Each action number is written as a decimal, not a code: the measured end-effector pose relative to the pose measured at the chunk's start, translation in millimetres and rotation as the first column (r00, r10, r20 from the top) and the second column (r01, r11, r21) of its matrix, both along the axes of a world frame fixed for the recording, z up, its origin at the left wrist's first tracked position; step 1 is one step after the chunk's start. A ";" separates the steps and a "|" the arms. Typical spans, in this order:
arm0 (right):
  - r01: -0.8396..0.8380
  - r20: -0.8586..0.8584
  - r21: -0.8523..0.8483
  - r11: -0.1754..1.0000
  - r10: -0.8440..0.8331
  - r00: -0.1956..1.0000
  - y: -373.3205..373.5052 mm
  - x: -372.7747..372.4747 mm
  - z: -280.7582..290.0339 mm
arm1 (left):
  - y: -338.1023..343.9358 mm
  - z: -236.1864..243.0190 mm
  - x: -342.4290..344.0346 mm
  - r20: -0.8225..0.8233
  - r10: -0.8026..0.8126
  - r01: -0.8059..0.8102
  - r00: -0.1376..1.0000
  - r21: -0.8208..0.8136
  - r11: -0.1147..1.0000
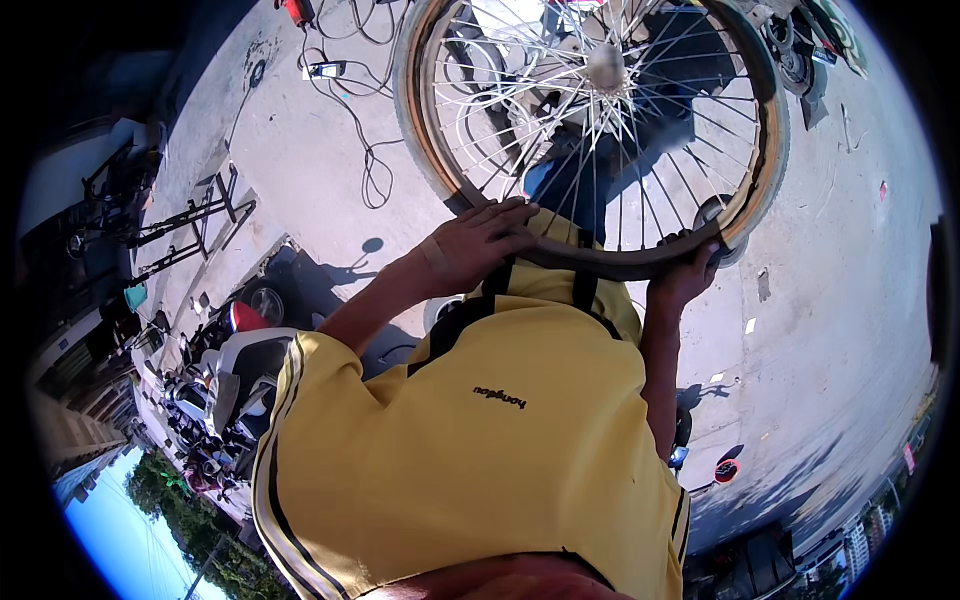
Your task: The person removes a bicycle tire from the rim using tire levers and their hands. They work around the circumference of the wheel, prying the tire bead over the rim edge and pulling it free until the tire is detached.
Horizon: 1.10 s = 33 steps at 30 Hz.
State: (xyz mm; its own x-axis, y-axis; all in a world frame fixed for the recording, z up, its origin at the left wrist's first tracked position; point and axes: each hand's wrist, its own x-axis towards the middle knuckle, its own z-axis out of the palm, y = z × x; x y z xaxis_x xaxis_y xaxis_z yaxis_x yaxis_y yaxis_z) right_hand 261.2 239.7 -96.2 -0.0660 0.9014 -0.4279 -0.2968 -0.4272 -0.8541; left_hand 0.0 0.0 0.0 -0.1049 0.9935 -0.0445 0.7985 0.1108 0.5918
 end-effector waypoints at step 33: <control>-0.071 0.275 0.021 0.997 0.062 0.959 27.2 -23.0 26.2 | 13.4 -132.1 -68.2 0.720 0.541 -0.762 -0.434 -0.614 0.206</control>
